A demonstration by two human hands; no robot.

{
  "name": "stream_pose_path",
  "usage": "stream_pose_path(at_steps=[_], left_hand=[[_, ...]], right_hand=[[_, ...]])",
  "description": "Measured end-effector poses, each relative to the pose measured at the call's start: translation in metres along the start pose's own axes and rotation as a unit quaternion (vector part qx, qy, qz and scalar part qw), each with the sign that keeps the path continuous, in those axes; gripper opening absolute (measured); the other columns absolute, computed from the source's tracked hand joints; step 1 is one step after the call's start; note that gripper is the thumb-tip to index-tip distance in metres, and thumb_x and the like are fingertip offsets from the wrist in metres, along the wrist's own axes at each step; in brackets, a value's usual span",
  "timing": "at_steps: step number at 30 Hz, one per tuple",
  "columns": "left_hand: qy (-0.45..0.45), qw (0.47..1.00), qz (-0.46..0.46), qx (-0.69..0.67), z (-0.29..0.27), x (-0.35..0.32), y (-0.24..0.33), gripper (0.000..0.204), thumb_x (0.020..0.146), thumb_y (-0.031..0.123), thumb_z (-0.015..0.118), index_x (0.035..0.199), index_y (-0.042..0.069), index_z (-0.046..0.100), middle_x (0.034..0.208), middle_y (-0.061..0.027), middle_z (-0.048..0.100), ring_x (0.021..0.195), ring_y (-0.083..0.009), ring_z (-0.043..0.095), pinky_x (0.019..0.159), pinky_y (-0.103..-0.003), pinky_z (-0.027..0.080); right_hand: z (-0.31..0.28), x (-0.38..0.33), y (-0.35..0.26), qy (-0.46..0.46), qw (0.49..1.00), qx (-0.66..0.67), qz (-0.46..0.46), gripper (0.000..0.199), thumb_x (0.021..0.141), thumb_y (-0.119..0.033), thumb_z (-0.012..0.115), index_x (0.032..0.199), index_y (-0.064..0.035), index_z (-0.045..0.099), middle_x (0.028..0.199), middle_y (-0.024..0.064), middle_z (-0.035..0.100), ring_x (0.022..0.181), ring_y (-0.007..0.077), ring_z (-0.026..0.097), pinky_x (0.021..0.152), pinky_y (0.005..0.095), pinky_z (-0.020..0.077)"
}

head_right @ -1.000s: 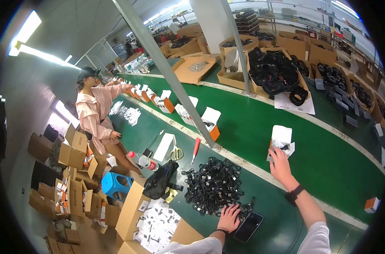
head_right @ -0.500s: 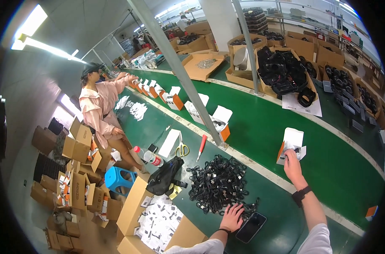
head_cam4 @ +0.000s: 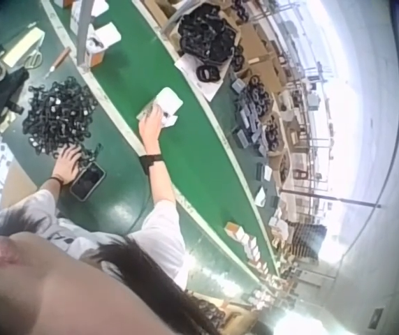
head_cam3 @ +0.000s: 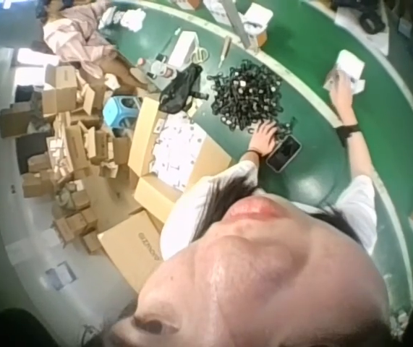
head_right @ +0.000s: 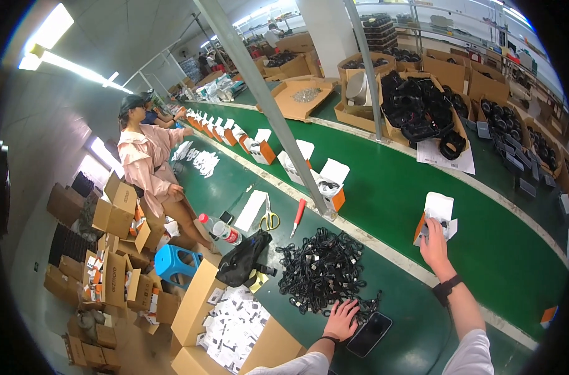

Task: Packaging small electronic components or products into white and orange boxes on an industrial assembly line.

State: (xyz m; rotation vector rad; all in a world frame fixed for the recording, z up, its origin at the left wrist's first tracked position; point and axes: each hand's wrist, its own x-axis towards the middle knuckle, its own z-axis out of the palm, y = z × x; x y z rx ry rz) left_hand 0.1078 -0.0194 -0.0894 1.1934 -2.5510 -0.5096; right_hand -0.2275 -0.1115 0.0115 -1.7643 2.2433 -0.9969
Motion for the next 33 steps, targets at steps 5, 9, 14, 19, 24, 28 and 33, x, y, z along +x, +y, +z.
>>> stream_pose_path(at_steps=[5,9,14,19,24,28,33], left_hand=[[0.009,1.0,0.0,0.003,-0.004,-0.004,0.002,0.046,0.079,0.025,0.052,0.123,0.012,0.049,0.137,-0.0043,0.041,0.13,-0.0227,0.033,0.109,-0.047,0.019],[0.0,1.0,0.004,-0.003,-0.005,-0.01,0.003,0.046,0.078,0.025,0.052,0.123,0.013,0.049,0.137,-0.0041,0.041,0.13,-0.0228,0.033,0.109,-0.047,0.019],[-0.041,0.999,0.006,0.001,0.0,-0.006,0.004,0.047,0.076,0.023,0.052,0.122,0.013,0.049,0.137,-0.0054,0.041,0.131,-0.0251,0.033,0.109,-0.05,0.018],[-0.021,1.0,0.008,-0.019,-0.018,0.001,-0.007,0.051,0.072,0.015,0.056,0.122,0.009,0.049,0.137,-0.0098,0.041,0.13,-0.0296,0.033,0.109,-0.052,0.016],[0.012,0.989,-0.014,-0.148,-0.045,0.01,0.012,0.066,0.072,0.006,0.059,0.134,0.004,0.037,0.138,-0.0131,0.04,0.133,-0.0359,0.026,0.11,-0.052,0.013],[0.024,0.976,-0.004,-0.216,-0.066,0.032,0.042,0.04,0.074,-0.001,0.058,0.114,0.005,0.053,0.13,-0.0121,0.048,0.127,-0.0339,0.035,0.107,-0.046,0.023],[0.004,0.946,0.067,-0.317,-0.064,0.133,0.101,0.023,0.078,0.002,0.06,0.101,0.003,0.055,0.12,-0.0154,0.053,0.115,-0.0325,0.047,0.1,-0.039,0.034]], right_hand=[[0.004,-0.001,0.016,0.045,0.999,-0.021,-0.021,0.043,0.081,-0.004,0.054,0.122,0.005,0.044,0.132,0.0224,0.039,0.123,0.0378,0.038,0.104,0.0419,0.0328],[0.007,-0.002,0.031,-0.004,0.998,-0.062,-0.01,0.039,0.084,-0.006,0.049,0.12,0.0086,0.045,0.129,0.0236,0.04,0.12,0.0385,0.039,0.102,0.0411,0.0343],[0.013,-0.009,0.042,0.026,0.998,-0.049,-0.008,0.027,0.082,-0.005,0.048,0.106,0.0077,0.053,0.107,0.0218,0.049,0.103,0.0366,0.047,0.09,0.0427,0.0409],[0.019,0.006,0.028,0.049,0.988,-0.085,-0.115,0.021,0.08,-0.01,0.046,0.092,0.0057,0.054,0.091,0.0179,0.053,0.092,0.0342,0.049,0.083,0.0422,0.0407],[-0.012,0.007,0.039,0.037,0.995,0.088,0.04,0.037,0.079,0.002,0.043,0.115,-0.0003,0.044,0.1,0.0211,0.055,0.095,0.0358,0.053,0.083,0.0423,0.0435],[-0.039,-0.009,0.054,0.099,0.992,0.063,-0.045,0.023,0.079,0.005,0.046,0.101,-0.001,0.052,0.097,0.0172,0.057,0.09,0.0351,0.054,0.078,0.0411,0.0449],[-0.028,-0.016,0.064,0.148,0.987,0.053,-0.042,0.013,0.077,0.004,0.05,0.088,0.0003,0.056,0.089,0.0148,0.058,0.089,0.0333,0.055,0.079,0.0399,0.0445]])
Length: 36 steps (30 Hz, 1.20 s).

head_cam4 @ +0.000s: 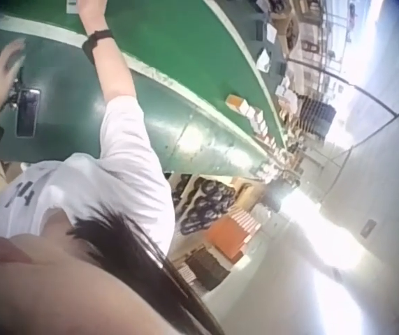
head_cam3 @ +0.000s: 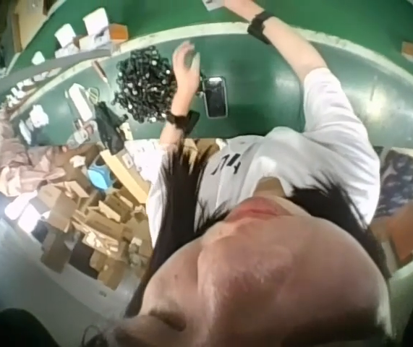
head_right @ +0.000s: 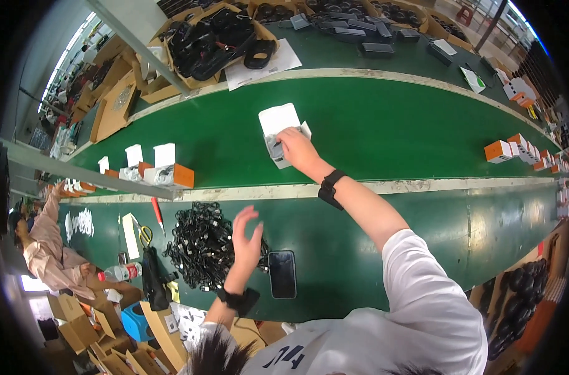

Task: Packaging small electronic components or products into white and orange boxes on an industrial assembly line.

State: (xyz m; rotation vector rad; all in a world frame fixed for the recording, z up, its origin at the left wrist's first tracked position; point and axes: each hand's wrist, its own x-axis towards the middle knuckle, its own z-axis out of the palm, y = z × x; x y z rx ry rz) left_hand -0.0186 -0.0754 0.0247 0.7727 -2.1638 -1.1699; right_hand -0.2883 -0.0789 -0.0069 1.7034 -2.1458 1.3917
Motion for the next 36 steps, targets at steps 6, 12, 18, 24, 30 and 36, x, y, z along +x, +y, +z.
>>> stream_pose_path(at_steps=[6,12,18,24,30,36], left_hand=[[0.006,0.994,0.097,0.045,0.075,0.129,-0.009,0.05,0.086,0.011,0.056,0.131,0.0,0.039,0.136,-0.0191,0.04,0.127,-0.0336,0.037,0.106,-0.04,0.028],[-0.002,0.975,0.154,0.157,0.115,0.154,-0.02,0.034,0.089,0.014,0.051,0.12,0.0,0.053,0.128,-0.0145,0.051,0.121,-0.0308,0.044,0.101,-0.041,0.033],[0.016,0.96,0.231,0.156,0.107,0.174,-0.029,0.025,0.079,0.008,0.063,0.103,0.004,0.065,0.109,-0.0083,0.064,0.101,-0.0252,0.055,0.088,-0.037,0.041],[0.044,0.97,0.176,0.162,0.116,0.173,-0.011,0.029,0.076,0.01,0.066,0.105,0.007,0.064,0.098,-0.0048,0.063,0.098,-0.0236,0.052,0.087,-0.037,0.039],[-0.074,0.962,0.212,0.154,0.119,0.181,-0.018,0.032,0.075,0.009,0.068,0.106,0.006,0.061,0.1,-0.0074,0.062,0.101,-0.0276,0.05,0.09,-0.039,0.037],[0.079,0.991,0.106,-0.002,0.131,0.182,-0.009,0.082,0.061,-0.002,0.075,0.133,0.004,0.035,0.124,-0.0158,0.044,0.109,-0.0302,0.048,0.092,-0.042,0.04]], right_hand=[[-0.025,-0.006,-0.014,0.047,0.997,0.053,-0.008,0.024,0.079,0.004,0.049,0.101,0.0001,0.057,0.099,0.0178,0.06,0.102,0.0334,0.054,0.088,0.0371,0.0439],[-0.046,-0.03,0.02,0.116,0.932,0.216,0.268,0.036,0.087,-0.013,0.058,0.119,0.0017,0.052,0.108,0.0154,0.058,0.111,0.0287,0.051,0.094,0.0354,0.0408],[-0.041,-0.04,0.032,0.065,0.975,0.1,0.189,0.033,0.086,-0.02,0.061,0.113,-0.003,0.056,0.112,0.0135,0.055,0.11,0.027,0.047,0.095,0.0347,0.0387],[-0.036,-0.048,0.048,0.039,0.939,0.233,0.252,0.028,0.085,-0.013,0.06,0.111,-0.0044,0.053,0.122,0.0114,0.045,0.114,0.0246,0.044,0.097,0.0333,0.0364],[-0.037,-0.048,0.055,0.053,0.914,0.292,0.278,0.055,0.083,-0.009,0.06,0.132,-0.0057,0.035,0.123,0.0123,0.043,0.109,0.0229,0.046,0.094,0.0321,0.0394],[-0.078,-0.018,0.076,-0.131,0.851,0.329,0.387,0.076,0.074,-0.004,0.067,0.14,-0.0065,0.029,0.119,0.0108,0.049,0.106,0.0203,0.048,0.091,0.0296,0.0411]])
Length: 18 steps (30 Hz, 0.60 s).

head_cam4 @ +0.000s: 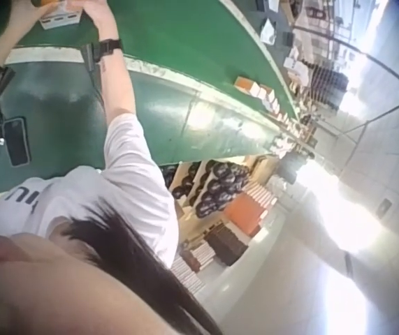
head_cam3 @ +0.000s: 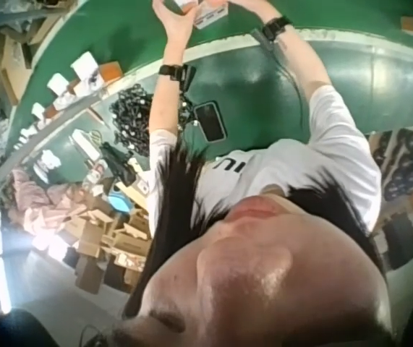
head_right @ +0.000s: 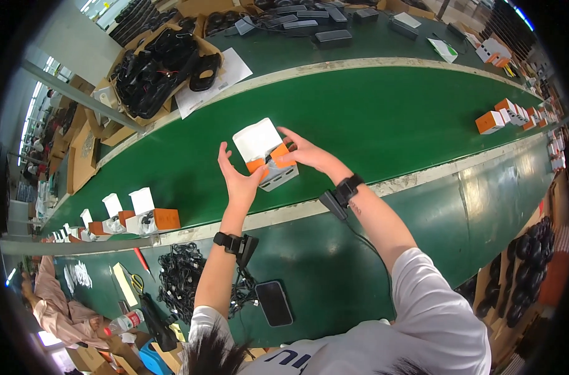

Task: Packaging small electronic components or products into white and orange boxes on an industrial assembly line.

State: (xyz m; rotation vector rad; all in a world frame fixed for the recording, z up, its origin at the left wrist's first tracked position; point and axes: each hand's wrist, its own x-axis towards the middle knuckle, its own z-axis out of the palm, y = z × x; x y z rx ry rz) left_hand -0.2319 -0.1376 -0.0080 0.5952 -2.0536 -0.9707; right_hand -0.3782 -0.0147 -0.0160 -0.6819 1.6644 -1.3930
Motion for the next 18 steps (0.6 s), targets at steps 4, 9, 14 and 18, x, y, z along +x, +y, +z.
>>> stream_pose_path(at_steps=[4,9,14,18], left_hand=[[-0.054,0.994,-0.036,-0.085,0.004,0.0,-0.002,0.094,0.057,-0.002,0.078,0.136,0.004,0.028,0.121,-0.0139,0.042,0.11,-0.0278,0.047,0.088,-0.038,0.043],[-0.193,0.976,0.086,-0.055,0.011,-0.011,-0.003,0.06,0.065,0.004,0.076,0.119,0.006,0.052,0.12,-0.0126,0.05,0.11,-0.0296,0.049,0.092,-0.04,0.041],[-0.213,0.966,0.146,0.021,0.002,-0.012,0.0,0.048,0.075,0.016,0.072,0.119,0.007,0.055,0.127,-0.0129,0.05,0.121,-0.0319,0.044,0.1,-0.042,0.036],[-0.238,0.96,0.147,0.026,0.007,-0.014,0.0,0.042,0.081,0.016,0.063,0.122,0.008,0.054,0.132,-0.0115,0.048,0.123,-0.0321,0.043,0.103,-0.046,0.032]], right_hand=[[-0.006,0.001,-0.001,-0.019,1.0,-0.009,-0.007,0.055,0.074,-0.001,0.065,0.126,-0.0055,0.048,0.111,0.0071,0.055,0.102,0.0171,0.051,0.091,0.029,0.042],[-0.015,-0.006,0.015,0.032,0.987,0.003,-0.158,0.03,0.074,0.001,0.064,0.104,-0.0049,0.064,0.111,0.0037,0.056,0.094,0.0168,0.056,0.087,0.0295,0.0447],[-0.032,-0.022,0.006,-0.058,0.993,0.021,-0.102,0.046,0.074,0.005,0.06,0.119,-0.0067,0.057,0.129,0.006,0.048,0.111,0.0164,0.052,0.092,0.0301,0.0437],[-0.043,-0.034,-0.002,-0.118,0.99,0.048,-0.059,0.049,0.079,0.001,0.062,0.126,-0.0088,0.053,0.142,0.0079,0.036,0.122,0.0198,0.043,0.099,0.0333,0.039]])
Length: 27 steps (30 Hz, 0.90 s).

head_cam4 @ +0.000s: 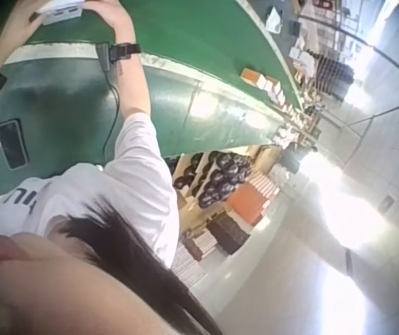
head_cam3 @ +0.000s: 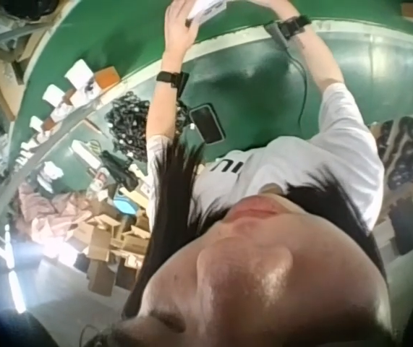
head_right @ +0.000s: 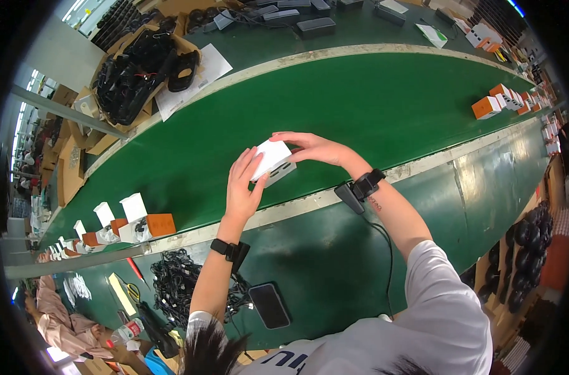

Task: Packaging small electronic components or products into white and orange boxes on an industrial assembly line.

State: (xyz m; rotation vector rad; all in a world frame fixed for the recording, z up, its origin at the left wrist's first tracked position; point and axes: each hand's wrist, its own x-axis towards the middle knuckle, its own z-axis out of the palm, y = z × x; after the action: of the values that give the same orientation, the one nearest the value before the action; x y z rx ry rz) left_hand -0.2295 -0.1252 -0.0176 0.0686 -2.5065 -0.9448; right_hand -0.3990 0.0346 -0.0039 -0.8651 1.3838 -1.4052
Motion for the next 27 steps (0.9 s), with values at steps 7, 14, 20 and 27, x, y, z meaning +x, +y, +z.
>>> stream_pose_path(at_steps=[7,14,20,27], left_hand=[[-0.028,0.981,0.107,0.157,0.023,-0.006,0.007,0.037,0.083,0.013,0.059,0.12,0.011,0.056,0.131,-0.0049,0.05,0.125,-0.0279,0.042,0.106,-0.048,0.026],[0.045,0.995,0.058,0.064,0.039,-0.014,0.011,0.032,0.08,0.011,0.064,0.112,0.012,0.062,0.128,-0.0028,0.054,0.125,-0.0264,0.043,0.106,-0.05,0.025],[0.125,0.987,-0.057,0.081,-0.016,-0.02,0.007,0.045,0.077,0.012,0.066,0.119,0.007,0.052,0.123,-0.013,0.051,0.119,-0.033,0.043,0.103,-0.049,0.027],[0.227,0.819,-0.318,0.42,-0.159,-0.108,-0.057,0.048,0.072,0.031,0.072,0.105,0.003,0.052,0.103,-0.014,0.053,0.1,-0.033,0.047,0.088,-0.045,0.034]], right_hand=[[0.014,-0.02,0.044,0.164,0.953,-0.179,-0.184,0.028,0.083,-0.009,0.064,0.111,-0.009,0.064,0.139,0.0144,0.04,0.127,0.0252,0.039,0.103,0.0353,0.0341],[0.008,-0.018,0.049,0.131,0.932,-0.257,-0.219,0.052,0.069,-0.011,0.078,0.116,-0.0106,0.058,0.141,0.0197,0.036,0.13,0.0316,0.036,0.105,0.0391,0.0311],[-0.039,-0.03,0.033,0.215,0.916,-0.312,-0.129,0.041,0.068,-0.013,0.077,0.107,-0.0096,0.064,0.122,0.0134,0.055,0.125,0.0291,0.042,0.104,0.0377,0.0321],[-0.219,-0.117,0.06,0.39,0.883,-0.235,-0.11,0.042,0.078,-0.004,0.069,0.119,-0.004,0.058,0.134,0.0107,0.045,0.113,0.0175,0.049,0.092,0.0284,0.0429]])
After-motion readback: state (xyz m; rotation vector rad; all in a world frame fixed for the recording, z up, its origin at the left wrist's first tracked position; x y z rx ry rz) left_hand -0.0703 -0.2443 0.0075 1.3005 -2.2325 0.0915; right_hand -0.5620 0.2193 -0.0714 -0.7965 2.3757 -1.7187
